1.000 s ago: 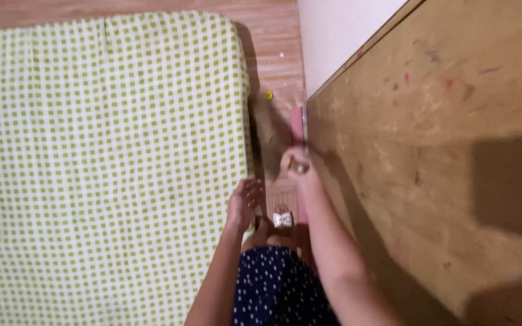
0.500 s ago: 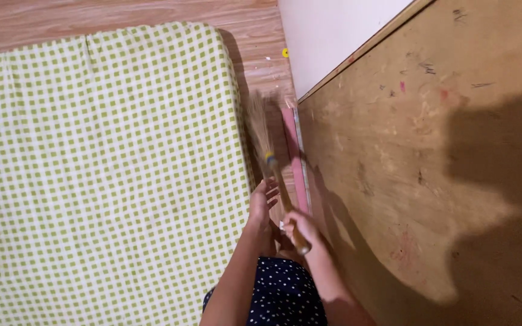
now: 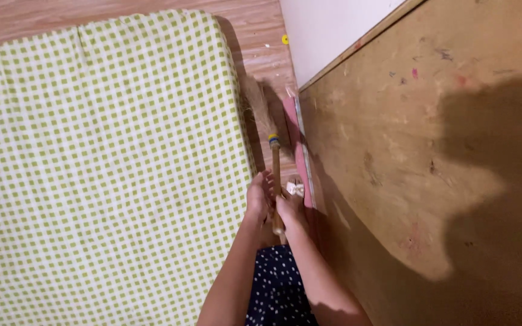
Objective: Sweep the floor around a bed and furniture using a broom and dustpan.
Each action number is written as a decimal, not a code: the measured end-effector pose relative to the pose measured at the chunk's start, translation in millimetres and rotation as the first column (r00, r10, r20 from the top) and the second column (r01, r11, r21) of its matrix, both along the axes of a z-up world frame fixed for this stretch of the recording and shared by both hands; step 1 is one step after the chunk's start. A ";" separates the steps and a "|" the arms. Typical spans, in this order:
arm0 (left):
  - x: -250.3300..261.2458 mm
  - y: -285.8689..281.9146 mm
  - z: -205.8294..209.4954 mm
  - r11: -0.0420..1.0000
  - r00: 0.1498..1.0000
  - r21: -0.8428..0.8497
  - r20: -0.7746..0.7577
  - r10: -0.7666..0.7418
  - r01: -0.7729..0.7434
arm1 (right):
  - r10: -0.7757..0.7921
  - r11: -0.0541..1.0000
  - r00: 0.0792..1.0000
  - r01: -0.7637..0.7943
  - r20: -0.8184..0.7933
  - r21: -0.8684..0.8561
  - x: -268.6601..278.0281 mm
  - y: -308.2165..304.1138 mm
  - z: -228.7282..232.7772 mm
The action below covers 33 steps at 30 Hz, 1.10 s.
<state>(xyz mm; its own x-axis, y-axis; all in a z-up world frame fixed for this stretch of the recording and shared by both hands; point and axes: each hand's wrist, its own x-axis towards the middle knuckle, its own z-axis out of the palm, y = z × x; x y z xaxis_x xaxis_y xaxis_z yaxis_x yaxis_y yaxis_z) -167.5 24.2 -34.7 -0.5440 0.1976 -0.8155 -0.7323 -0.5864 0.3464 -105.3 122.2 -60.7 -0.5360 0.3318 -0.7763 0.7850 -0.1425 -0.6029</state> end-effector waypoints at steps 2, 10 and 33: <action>-8.8 2.5 22.7 0.991 0.998 -0.124 0.034 0.059 -0.054 | -0.086 0.987 0.996 0.090 0.040 -0.131 8.8 -4.1 -5.4; 7.3 -14.8 24.3 0.922 0.993 -0.372 0.070 -0.090 0.110 | -0.125 0.963 0.988 0.143 0.092 -0.227 31.4 -20.1 17.5; -8.5 -6.7 59.4 0.883 0.899 -0.168 0.082 -0.430 0.438 | -0.099 0.990 0.993 0.091 -0.068 -0.105 -7.3 -17.7 26.5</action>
<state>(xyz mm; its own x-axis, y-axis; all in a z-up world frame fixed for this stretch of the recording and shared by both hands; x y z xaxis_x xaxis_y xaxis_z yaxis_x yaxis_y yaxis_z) -176.0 17.5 24.7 -0.4023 0.2563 -0.8789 -0.9152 -0.1382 0.3786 -112.6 104.6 -34.3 -0.5621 0.3057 -0.7685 0.7194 -0.2777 -0.6367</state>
